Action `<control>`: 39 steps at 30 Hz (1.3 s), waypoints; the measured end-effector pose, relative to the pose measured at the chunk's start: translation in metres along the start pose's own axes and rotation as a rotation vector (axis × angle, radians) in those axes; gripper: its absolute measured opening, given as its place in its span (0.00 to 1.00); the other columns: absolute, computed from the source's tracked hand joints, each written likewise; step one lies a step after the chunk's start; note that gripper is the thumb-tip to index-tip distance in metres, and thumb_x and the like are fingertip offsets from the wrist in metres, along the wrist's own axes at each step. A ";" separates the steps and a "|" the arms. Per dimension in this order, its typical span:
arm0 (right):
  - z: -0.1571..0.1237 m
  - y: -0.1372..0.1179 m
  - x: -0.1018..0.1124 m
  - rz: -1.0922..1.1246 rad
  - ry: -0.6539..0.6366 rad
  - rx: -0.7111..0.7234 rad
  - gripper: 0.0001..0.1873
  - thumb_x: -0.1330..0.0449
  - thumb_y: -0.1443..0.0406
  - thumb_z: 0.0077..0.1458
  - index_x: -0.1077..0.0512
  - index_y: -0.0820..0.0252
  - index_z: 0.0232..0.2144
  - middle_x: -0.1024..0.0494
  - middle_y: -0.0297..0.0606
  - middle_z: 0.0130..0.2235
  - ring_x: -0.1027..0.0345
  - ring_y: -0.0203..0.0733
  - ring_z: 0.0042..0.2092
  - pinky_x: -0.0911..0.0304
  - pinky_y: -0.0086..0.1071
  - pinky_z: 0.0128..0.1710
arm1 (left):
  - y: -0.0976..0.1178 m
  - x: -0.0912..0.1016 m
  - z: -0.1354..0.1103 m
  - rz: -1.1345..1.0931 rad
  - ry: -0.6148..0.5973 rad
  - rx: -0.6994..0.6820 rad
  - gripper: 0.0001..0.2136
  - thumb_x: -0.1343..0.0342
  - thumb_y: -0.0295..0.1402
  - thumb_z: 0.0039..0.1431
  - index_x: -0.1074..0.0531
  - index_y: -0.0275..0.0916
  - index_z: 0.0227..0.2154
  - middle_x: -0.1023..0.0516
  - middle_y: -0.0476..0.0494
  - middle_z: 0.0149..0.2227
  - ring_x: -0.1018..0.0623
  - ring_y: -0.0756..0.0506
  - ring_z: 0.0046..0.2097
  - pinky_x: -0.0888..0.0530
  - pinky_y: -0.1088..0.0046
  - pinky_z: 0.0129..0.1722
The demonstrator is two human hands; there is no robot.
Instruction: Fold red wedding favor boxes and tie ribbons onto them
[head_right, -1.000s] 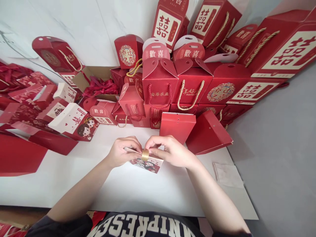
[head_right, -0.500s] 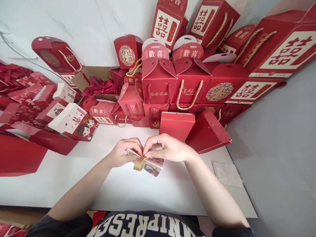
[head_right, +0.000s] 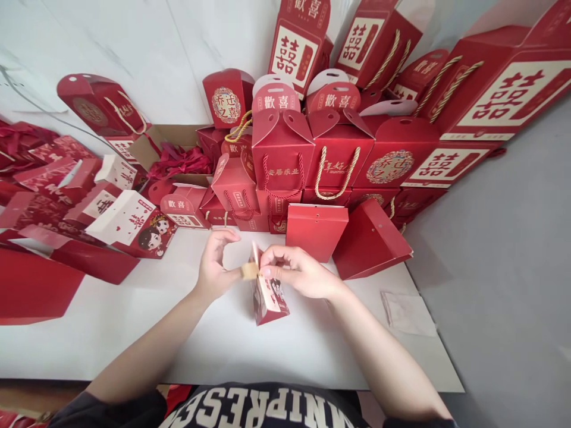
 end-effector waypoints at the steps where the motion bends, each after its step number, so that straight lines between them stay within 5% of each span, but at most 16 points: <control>1: -0.001 -0.001 0.006 -0.049 0.112 0.032 0.10 0.41 0.58 0.62 0.31 0.59 0.35 0.28 0.34 0.34 0.34 0.36 0.35 0.38 0.30 0.36 | 0.004 0.003 -0.002 0.070 0.049 -0.014 0.17 0.32 0.37 0.50 0.29 0.39 0.40 0.27 0.42 0.40 0.26 0.44 0.44 0.29 0.67 0.46; 3: -0.006 -0.006 0.014 -0.193 0.328 0.111 0.08 0.43 0.60 0.64 0.31 0.57 0.36 0.27 0.34 0.35 0.33 0.37 0.36 0.37 0.31 0.38 | 0.010 -0.005 -0.007 0.116 -0.001 -0.026 0.06 0.42 0.33 0.60 0.26 0.39 0.38 0.24 0.42 0.39 0.25 0.45 0.43 0.28 0.68 0.45; 6: -0.012 -0.015 0.012 -0.466 0.571 0.261 0.04 0.44 0.64 0.64 0.31 0.56 0.35 0.26 0.36 0.35 0.32 0.37 0.36 0.36 0.31 0.38 | 0.020 -0.020 -0.014 0.053 -0.135 -0.037 0.10 0.47 0.33 0.63 0.25 0.38 0.44 0.22 0.40 0.43 0.23 0.43 0.46 0.27 0.66 0.47; 13: -0.018 -0.031 -0.011 -0.956 0.769 0.538 0.04 0.45 0.70 0.63 0.33 0.57 0.38 0.22 0.39 0.37 0.30 0.41 0.38 0.34 0.35 0.38 | 0.022 -0.019 -0.015 0.188 -0.097 0.085 0.08 0.44 0.28 0.60 0.23 0.38 0.41 0.21 0.43 0.40 0.22 0.46 0.41 0.27 0.73 0.43; 18: -0.013 -0.037 -0.022 -1.124 0.744 0.542 0.03 0.45 0.70 0.63 0.33 0.58 0.39 0.21 0.40 0.37 0.30 0.43 0.38 0.36 0.35 0.36 | 0.022 -0.006 -0.011 0.399 -0.084 0.183 0.11 0.45 0.33 0.63 0.27 0.36 0.25 0.31 0.51 0.21 0.32 0.53 0.25 0.35 0.78 0.26; 21: -0.011 -0.038 -0.031 -1.246 0.724 0.559 0.06 0.44 0.72 0.62 0.33 0.60 0.42 0.21 0.41 0.39 0.30 0.43 0.39 0.38 0.35 0.36 | 0.029 -0.001 -0.006 0.505 -0.088 0.137 0.17 0.45 0.34 0.63 0.35 0.35 0.18 0.37 0.53 0.18 0.39 0.54 0.23 0.39 0.78 0.25; 29: -0.011 -0.036 -0.030 -1.245 0.840 0.528 0.03 0.43 0.70 0.62 0.33 0.60 0.40 0.21 0.40 0.38 0.30 0.42 0.38 0.43 0.35 0.35 | 0.024 0.000 -0.007 0.460 -0.003 0.119 0.10 0.43 0.33 0.61 0.28 0.36 0.25 0.30 0.52 0.21 0.34 0.54 0.24 0.35 0.80 0.27; 33: -0.013 -0.041 -0.028 -1.166 0.787 0.544 0.04 0.42 0.70 0.61 0.32 0.58 0.39 0.21 0.38 0.37 0.30 0.42 0.39 0.45 0.36 0.36 | 0.021 0.001 -0.005 0.452 -0.005 0.092 0.10 0.43 0.34 0.61 0.26 0.36 0.25 0.28 0.51 0.21 0.32 0.53 0.24 0.33 0.78 0.28; 37: -0.015 -0.051 -0.003 -0.898 0.788 0.448 0.06 0.42 0.64 0.62 0.31 0.57 0.42 0.25 0.43 0.46 0.33 0.47 0.48 0.42 0.42 0.47 | 0.023 -0.005 0.001 0.402 -0.147 -0.050 0.08 0.45 0.31 0.62 0.25 0.37 0.29 0.24 0.48 0.26 0.27 0.51 0.28 0.32 0.76 0.31; 39: -0.008 -0.056 0.001 -0.798 0.677 0.411 0.07 0.43 0.62 0.63 0.30 0.56 0.42 0.25 0.43 0.47 0.32 0.47 0.49 0.41 0.43 0.50 | 0.022 -0.009 0.001 0.371 -0.222 -0.098 0.09 0.46 0.30 0.63 0.25 0.38 0.28 0.24 0.47 0.26 0.27 0.50 0.29 0.31 0.75 0.31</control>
Point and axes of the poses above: each hand's wrist, its own z-axis towards the middle knuckle, its own x-axis out of the back of the hand, y = z × x, the point moved 9 cm from there along z, towards the middle knuckle
